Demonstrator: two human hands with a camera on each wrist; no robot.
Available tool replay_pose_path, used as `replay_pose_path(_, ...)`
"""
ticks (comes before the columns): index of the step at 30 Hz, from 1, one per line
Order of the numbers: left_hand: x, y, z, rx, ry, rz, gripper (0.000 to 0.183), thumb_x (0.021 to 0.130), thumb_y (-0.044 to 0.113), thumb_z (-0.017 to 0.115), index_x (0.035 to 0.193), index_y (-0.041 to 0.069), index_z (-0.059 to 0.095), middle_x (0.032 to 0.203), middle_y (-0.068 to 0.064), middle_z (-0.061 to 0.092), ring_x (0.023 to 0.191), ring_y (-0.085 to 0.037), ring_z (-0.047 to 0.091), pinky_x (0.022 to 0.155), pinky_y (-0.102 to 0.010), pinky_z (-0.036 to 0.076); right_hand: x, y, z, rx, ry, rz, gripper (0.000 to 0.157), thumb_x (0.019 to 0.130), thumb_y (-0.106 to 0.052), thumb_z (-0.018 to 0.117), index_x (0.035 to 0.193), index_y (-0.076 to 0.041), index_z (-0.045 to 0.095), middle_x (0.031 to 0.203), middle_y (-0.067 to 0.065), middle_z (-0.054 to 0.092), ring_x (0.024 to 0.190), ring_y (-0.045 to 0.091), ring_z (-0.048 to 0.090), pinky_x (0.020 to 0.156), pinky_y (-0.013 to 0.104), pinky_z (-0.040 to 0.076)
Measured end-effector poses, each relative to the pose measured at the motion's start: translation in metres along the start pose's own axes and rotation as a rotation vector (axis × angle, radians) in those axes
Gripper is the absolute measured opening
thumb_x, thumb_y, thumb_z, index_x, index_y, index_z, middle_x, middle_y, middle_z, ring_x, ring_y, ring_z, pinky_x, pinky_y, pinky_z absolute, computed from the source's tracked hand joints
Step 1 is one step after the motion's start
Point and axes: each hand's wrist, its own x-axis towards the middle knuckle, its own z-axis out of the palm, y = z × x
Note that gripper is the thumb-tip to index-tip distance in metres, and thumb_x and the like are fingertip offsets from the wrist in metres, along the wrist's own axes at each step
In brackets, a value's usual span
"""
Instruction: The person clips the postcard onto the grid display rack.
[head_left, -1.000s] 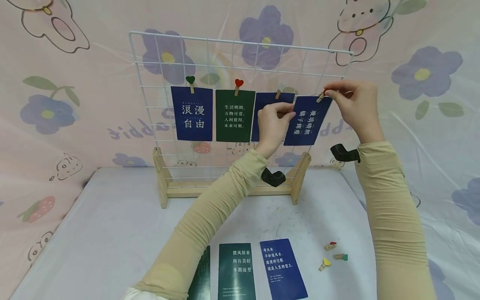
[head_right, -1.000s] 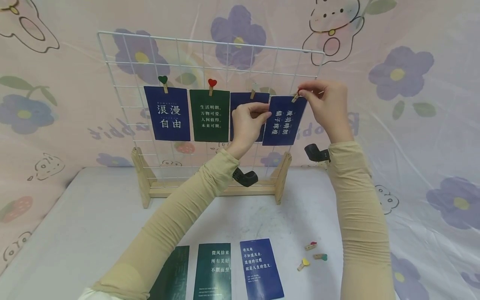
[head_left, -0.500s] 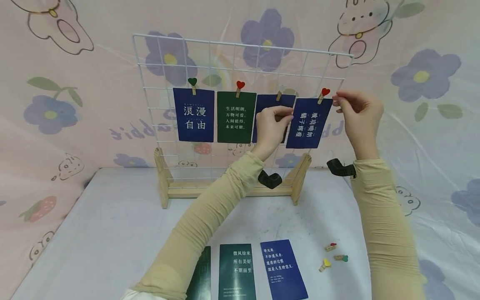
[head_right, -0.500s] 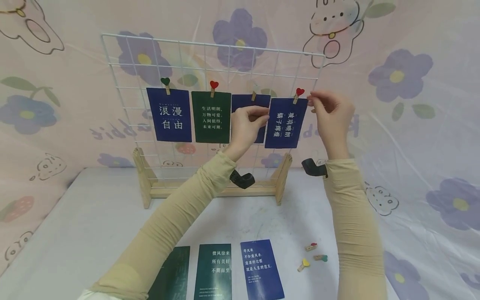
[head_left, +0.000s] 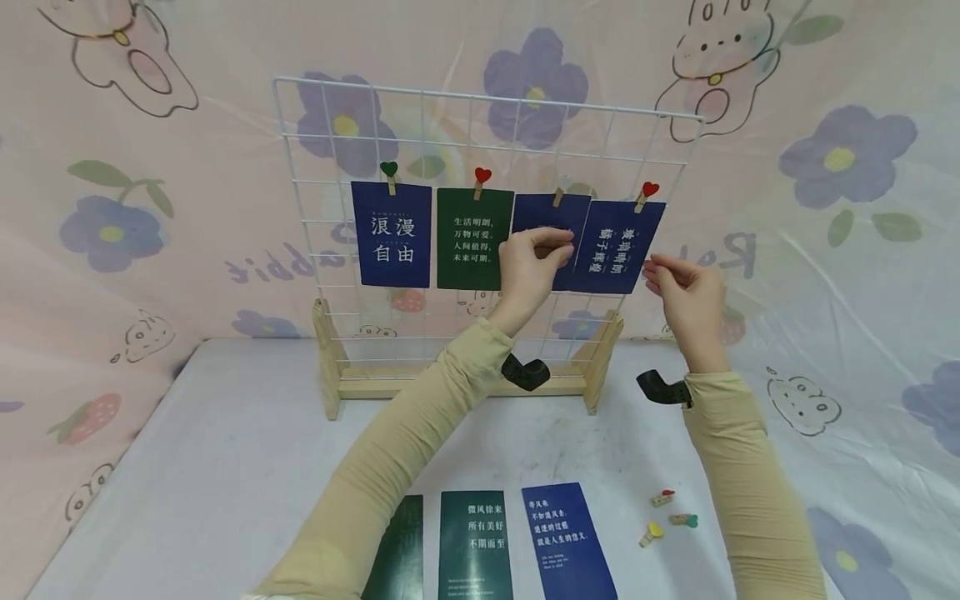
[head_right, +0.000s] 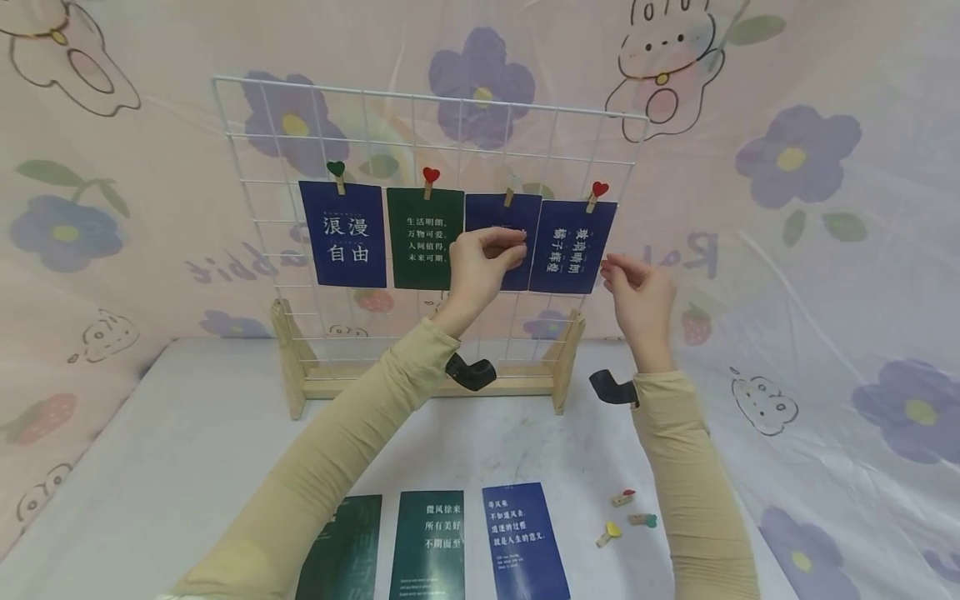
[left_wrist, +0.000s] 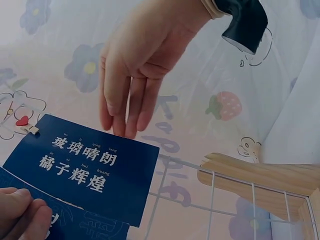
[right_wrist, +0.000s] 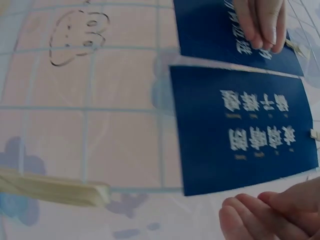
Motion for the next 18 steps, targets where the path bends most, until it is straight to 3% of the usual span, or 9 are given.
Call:
replay_pose_path(8,-0.011,-0.006,-0.014,-0.122,-0.012,-0.017,0.018,0.084,-0.001,0.07,0.102,-0.004,0.071,0.095,-0.014,0.07,0.081,-0.02,0.069,0.071,-0.021,0.056,-0.01,0.01,0.008,0.016,-0.028,0.02,0.029,0.097,0.0,0.047,0.119,0.012,0.06,0.114,0.03,0.061,0.095,0.016,0.067,0.081,0.023,0.053)
replay_pose_path(13,-0.02,-0.008,-0.028,-0.227,-0.048,-0.099,0.023,0.084,-0.003,0.069,0.106,-0.007,0.069,0.099,-0.019,0.069,0.085,-0.026,0.068,0.074,-0.026,0.057,-0.014,0.017,0.007,0.046,-0.052,0.018,0.028,0.096,0.002,0.047,0.119,0.014,0.059,0.114,0.034,0.059,0.092,0.011,0.068,0.078,0.021,0.053)
replay_pose_path(18,-0.034,-0.014,-0.044,-0.35,-0.07,-0.175,0.024,0.085,-0.007,0.067,0.109,-0.011,0.066,0.098,-0.018,0.069,0.084,-0.023,0.069,0.076,-0.031,0.057,-0.02,0.023,0.003,0.07,-0.093,0.023,0.029,0.097,0.001,0.046,0.118,0.017,0.057,0.115,0.037,0.056,0.089,0.006,0.067,0.078,0.022,0.053)
